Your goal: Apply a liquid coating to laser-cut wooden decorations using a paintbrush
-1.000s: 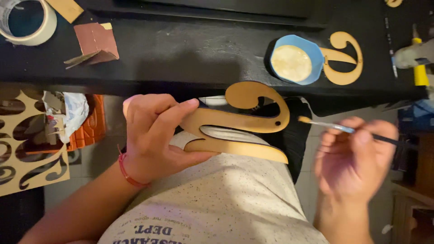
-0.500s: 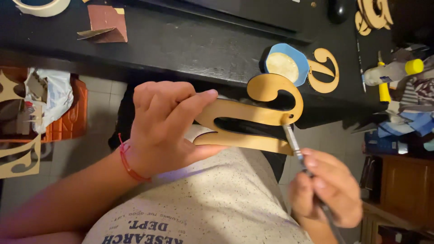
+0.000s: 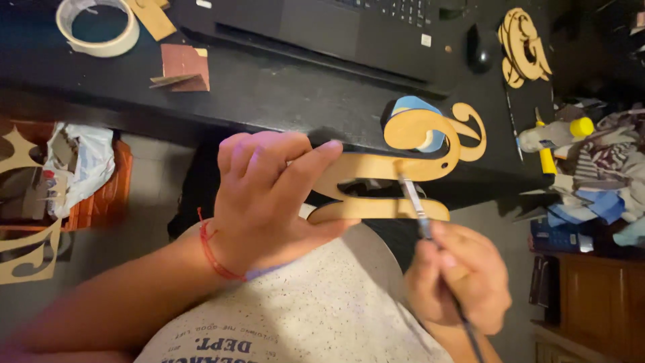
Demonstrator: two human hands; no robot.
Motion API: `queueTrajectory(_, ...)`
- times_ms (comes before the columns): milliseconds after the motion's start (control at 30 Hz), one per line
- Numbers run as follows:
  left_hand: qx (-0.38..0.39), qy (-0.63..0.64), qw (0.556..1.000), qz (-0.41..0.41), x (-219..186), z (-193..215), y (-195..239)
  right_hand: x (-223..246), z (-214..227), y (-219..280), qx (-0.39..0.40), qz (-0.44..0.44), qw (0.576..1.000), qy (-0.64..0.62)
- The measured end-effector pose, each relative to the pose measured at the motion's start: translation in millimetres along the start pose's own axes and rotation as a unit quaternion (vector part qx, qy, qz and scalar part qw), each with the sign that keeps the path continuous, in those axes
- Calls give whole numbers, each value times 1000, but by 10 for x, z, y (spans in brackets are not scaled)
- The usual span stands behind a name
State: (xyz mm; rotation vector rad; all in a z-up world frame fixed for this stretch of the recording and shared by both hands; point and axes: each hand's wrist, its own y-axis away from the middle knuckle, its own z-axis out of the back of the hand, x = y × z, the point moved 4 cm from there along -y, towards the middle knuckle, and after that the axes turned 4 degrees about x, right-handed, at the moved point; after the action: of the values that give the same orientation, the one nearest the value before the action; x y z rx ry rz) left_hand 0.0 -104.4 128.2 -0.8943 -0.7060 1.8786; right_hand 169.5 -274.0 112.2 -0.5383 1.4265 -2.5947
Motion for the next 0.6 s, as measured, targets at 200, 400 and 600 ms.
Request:
queueTrajectory(200, 17, -27, 999, -20, -44, 14, -48, 65, -118, -118, -99, 13, 994, -39)
queueTrajectory(400, -17, -21, 999, -23, -42, 21, -78, -33, 61, -214, -128, -158, 979, -7)
queueTrajectory(600, -8, -19, 1000, 3, -91, -10, -131, 130, -89, -303, -119, -99, 987, -33)
